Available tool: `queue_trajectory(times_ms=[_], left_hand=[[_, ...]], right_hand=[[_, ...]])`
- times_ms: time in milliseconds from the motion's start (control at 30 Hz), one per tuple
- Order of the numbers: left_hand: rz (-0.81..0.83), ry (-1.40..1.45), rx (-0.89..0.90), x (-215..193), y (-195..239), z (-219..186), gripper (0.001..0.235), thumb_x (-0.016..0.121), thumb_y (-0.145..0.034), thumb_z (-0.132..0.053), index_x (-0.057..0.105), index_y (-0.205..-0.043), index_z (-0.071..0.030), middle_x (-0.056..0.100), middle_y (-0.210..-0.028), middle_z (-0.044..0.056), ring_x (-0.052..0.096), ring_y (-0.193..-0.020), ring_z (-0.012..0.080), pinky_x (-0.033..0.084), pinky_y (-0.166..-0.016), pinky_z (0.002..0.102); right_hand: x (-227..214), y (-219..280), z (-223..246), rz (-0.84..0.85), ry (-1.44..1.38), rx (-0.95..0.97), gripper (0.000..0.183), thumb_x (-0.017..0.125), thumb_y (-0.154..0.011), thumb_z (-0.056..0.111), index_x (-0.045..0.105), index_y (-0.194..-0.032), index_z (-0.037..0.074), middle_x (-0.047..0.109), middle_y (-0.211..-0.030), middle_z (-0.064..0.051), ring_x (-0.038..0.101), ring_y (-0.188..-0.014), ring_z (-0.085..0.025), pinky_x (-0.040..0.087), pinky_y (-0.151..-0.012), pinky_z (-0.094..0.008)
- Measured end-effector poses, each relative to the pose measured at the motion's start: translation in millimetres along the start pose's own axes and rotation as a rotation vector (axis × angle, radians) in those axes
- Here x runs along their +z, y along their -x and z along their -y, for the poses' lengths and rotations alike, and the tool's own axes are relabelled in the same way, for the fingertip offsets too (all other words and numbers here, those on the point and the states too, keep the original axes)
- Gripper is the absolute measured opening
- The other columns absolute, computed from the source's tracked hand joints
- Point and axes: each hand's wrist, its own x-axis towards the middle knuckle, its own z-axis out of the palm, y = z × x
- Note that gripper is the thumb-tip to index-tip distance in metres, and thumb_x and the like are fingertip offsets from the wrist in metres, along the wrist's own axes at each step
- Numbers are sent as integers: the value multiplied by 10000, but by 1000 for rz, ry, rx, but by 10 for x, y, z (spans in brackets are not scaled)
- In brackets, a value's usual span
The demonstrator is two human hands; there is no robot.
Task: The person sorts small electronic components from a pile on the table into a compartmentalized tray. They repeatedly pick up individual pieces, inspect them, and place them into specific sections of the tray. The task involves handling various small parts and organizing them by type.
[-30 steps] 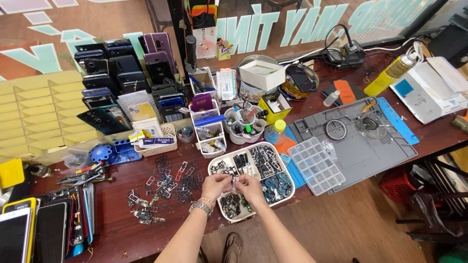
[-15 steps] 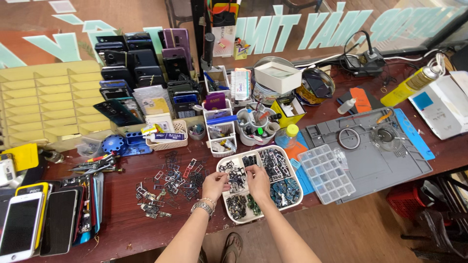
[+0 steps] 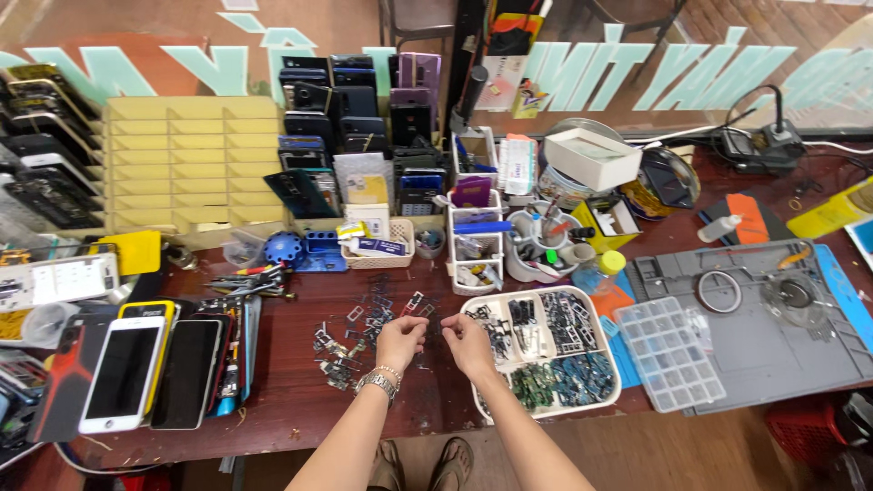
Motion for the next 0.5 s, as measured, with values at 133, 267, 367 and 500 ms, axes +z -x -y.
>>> queue_trajectory(times_ms=[133, 267, 367, 500], left_hand=[[-91, -79, 16, -361, -20, -32, 180, 707, -920, -144, 803, -1060, -83, 781, -841, 44, 701, -692, 102, 583, -630, 267], [-175, -174, -32, -654, -23, -91, 175, 724, -909, -165, 799, -1051, -94, 787, -826, 39, 712, -669, 120, 577, -630, 282], [-231, -212, -45, -852, -74, -101, 172, 728, -905, -167, 792, -1049, -97, 790, -826, 53, 723, -655, 140, 573, -626, 305], [-285, -237, -12, -1046, -227, -55, 173, 737, -885, -163, 788, -1033, -91, 799, -868, 78, 761, -712, 194, 599, -671, 338]], right_hand=[[253, -76, 174, 67, 16, 16, 140, 702, -894, 105, 722, -1027, 63, 763, -875, -75, 717, -774, -197, 567, -744, -341], [492, -128, 383, 122, 64, 36, 156, 717, -871, 85, 724, -1025, 63, 757, -874, -74, 713, -770, -211, 563, -746, -347], [662, -184, 505, 133, 56, 11, 136, 722, -856, 76, 743, -990, 64, 756, -894, -66, 722, -799, -213, 564, -767, -353], [860, -265, 667, 102, 118, -79, 104, 741, -838, 72, 779, -934, 58, 709, -914, -102, 702, -840, -256, 553, -790, -383]])
